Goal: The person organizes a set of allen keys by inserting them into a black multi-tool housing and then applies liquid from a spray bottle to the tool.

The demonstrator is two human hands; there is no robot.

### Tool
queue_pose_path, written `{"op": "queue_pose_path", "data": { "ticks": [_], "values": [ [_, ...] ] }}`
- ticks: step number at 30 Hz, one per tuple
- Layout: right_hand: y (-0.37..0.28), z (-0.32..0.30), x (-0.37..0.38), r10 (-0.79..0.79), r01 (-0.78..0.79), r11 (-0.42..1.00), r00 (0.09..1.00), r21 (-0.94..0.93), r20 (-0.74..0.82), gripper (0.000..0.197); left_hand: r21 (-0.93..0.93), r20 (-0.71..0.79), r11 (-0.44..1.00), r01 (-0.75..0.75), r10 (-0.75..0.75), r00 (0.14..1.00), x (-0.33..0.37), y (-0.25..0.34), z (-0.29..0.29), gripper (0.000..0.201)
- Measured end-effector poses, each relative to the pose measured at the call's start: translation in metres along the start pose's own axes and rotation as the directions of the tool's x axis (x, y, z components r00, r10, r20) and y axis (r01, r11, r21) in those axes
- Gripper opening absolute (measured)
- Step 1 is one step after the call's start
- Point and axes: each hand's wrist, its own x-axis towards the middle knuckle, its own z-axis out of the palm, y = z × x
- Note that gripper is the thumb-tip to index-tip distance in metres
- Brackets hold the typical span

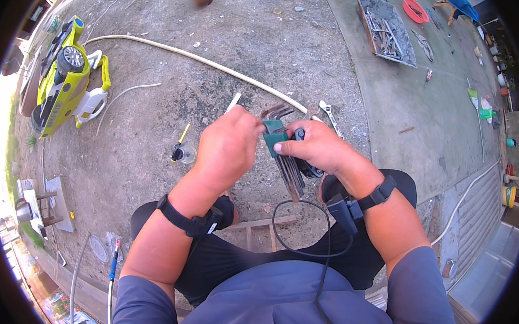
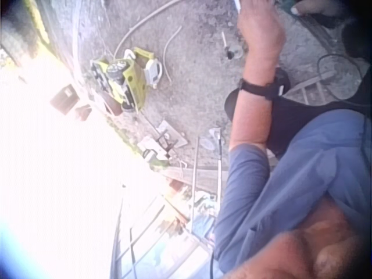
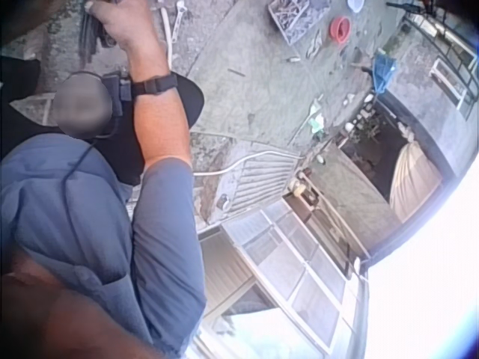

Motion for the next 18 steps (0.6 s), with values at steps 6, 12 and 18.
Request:
{"op": "queue_pose_path", "data": {
  "ticks": [6,12,18],
  "values": [
    [0.004,0.01,-0.002,-0.01,0.009,0.999,1.0,0.037,0.024,0.028,-0.007,-0.087,0.964,0.264,-0.264,0.961,0.006,-0.015,0.0,0.008],
    [0.004,0.015,0.0,0.024,-0.016,0.995,0.997,-0.1,0.079,0.035,-0.239,-0.137,0.806,0.541,-0.58,0.803,0.027,-0.033,-0.003,0.014],
    [0.031,0.017,0.006,0.119,-0.118,0.992,0.993,-0.031,0.007,0.032,-0.865,-0.09,0.388,0.318,-0.744,0.662,0.033,-0.063,-0.03,0.012]
  ]
}}
